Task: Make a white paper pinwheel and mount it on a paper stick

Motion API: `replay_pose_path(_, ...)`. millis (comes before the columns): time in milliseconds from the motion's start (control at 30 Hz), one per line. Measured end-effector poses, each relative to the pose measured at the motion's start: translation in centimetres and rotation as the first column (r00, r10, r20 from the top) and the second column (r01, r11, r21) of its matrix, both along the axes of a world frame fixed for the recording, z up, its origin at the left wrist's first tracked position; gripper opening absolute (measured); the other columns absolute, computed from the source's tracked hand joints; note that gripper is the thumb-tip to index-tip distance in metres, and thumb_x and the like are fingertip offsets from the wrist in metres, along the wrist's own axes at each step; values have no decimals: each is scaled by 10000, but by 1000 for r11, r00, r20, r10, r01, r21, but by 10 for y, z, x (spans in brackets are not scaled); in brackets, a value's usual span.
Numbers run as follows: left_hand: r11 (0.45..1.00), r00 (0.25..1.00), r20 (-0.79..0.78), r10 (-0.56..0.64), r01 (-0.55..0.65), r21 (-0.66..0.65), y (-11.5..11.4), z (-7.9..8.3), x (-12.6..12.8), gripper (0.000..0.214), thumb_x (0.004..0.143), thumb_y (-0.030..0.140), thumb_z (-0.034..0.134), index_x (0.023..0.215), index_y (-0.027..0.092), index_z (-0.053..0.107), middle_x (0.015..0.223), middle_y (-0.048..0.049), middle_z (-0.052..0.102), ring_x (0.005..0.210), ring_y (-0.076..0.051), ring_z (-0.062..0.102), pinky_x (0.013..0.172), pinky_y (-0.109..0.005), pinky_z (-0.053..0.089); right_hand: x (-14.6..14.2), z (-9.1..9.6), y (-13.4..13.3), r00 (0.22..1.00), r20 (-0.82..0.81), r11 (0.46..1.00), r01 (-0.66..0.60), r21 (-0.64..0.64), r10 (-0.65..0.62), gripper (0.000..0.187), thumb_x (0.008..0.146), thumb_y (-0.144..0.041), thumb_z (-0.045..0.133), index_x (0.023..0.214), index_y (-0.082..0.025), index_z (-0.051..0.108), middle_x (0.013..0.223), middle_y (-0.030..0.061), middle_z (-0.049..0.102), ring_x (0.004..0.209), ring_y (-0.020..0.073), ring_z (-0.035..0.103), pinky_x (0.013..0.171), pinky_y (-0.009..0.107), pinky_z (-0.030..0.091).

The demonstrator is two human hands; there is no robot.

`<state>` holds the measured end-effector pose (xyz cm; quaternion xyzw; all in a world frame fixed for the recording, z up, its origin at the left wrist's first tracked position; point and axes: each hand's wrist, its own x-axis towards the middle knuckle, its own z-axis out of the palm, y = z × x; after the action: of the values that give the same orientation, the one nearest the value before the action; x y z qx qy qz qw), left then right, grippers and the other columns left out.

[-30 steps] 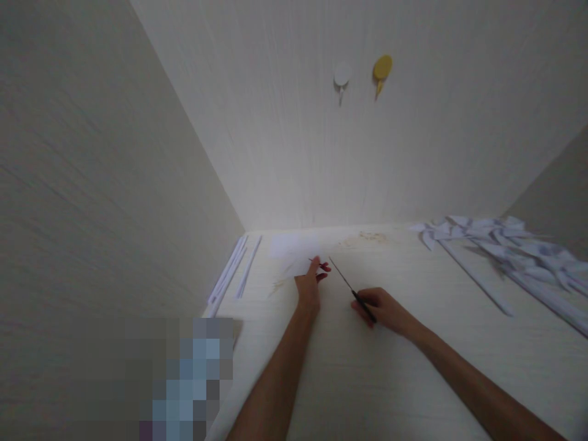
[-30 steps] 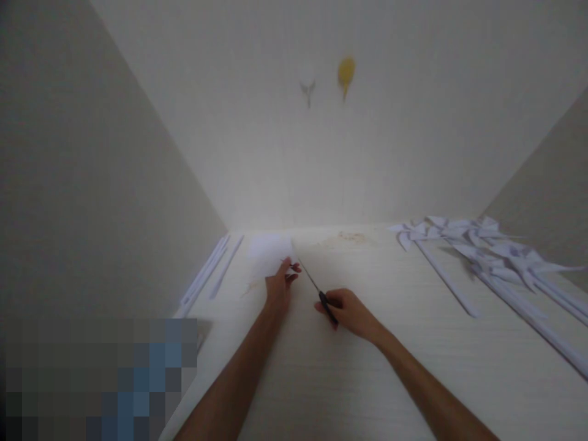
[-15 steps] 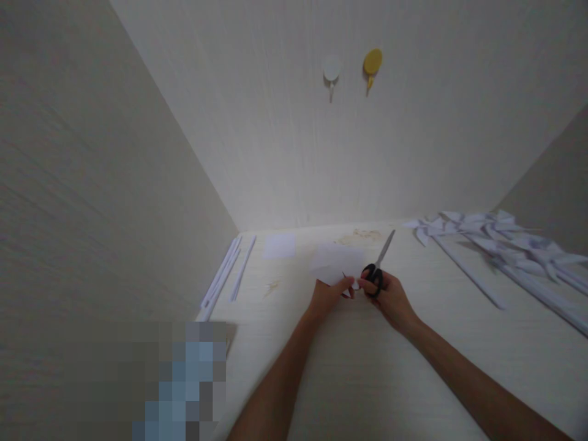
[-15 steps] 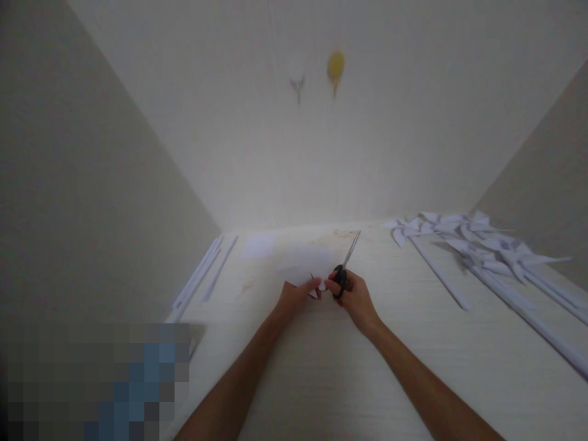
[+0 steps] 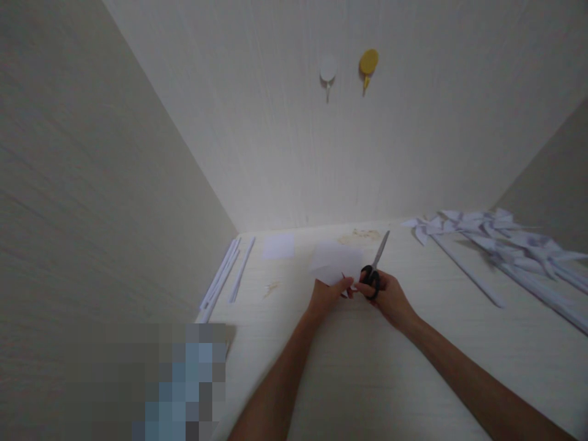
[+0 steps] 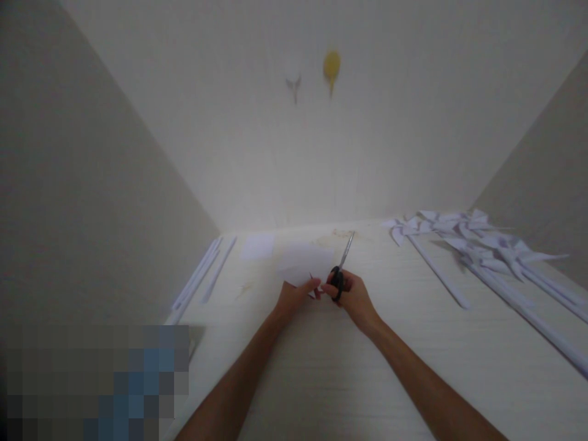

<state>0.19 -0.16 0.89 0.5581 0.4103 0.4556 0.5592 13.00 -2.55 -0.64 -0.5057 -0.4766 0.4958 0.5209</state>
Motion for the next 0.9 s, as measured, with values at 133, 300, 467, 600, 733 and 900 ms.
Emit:
replay_pose_path(133,1000,1000,5,-5,5,15,0,-1,0,161,601,240,571,461,165,547,436,-1,536,411,-106,496,420,-213,412,0,1,0,999,33,1000,-17,-14,18,292,561,-393,626,644,-167,460,452,-62,416,350,49,334,325,190,262)
replay_pose_path(300,999,1000,-12,4,-3,39,0,-2,-1,203,621,229,555,431,165,524,399,8,511,401,-102,485,438,-219,415,1,2,0,997,74,1000,-18,-9,19,267,549,-360,639,610,-169,463,452,-67,403,385,57,354,359,191,280)
replay_pose_path(467,998,999,-6,39,-39,44,0,-6,0,106,611,218,563,515,173,567,441,6,543,412,-111,494,432,-223,416,1,1,0,996,94,998,-17,59,12,287,494,-337,673,583,-171,457,511,-53,456,461,78,415,437,208,333)
replay_pose_path(600,999,1000,-11,26,-25,43,-1,-6,0,148,603,222,574,468,166,550,442,2,539,421,-107,492,433,-216,416,1,0,0,998,53,998,-24,62,21,290,492,-335,677,610,-170,470,535,-35,497,485,97,455,460,223,362)
replay_pose_path(733,999,999,-23,33,-33,23,-1,-5,0,151,598,221,574,463,158,549,441,3,535,429,-106,494,444,-215,415,0,0,-1,999,50,999,2,54,-5,289,488,-318,687,592,-168,463,525,-37,490,476,95,454,447,217,362)
replay_pose_path(900,992,991,-55,123,-121,23,0,-4,0,67,582,206,579,537,158,569,534,5,577,513,-120,533,512,-233,434,-3,1,-1,998,59,999,1,45,-4,303,456,-291,709,609,-167,478,543,-40,498,490,96,467,451,209,369)
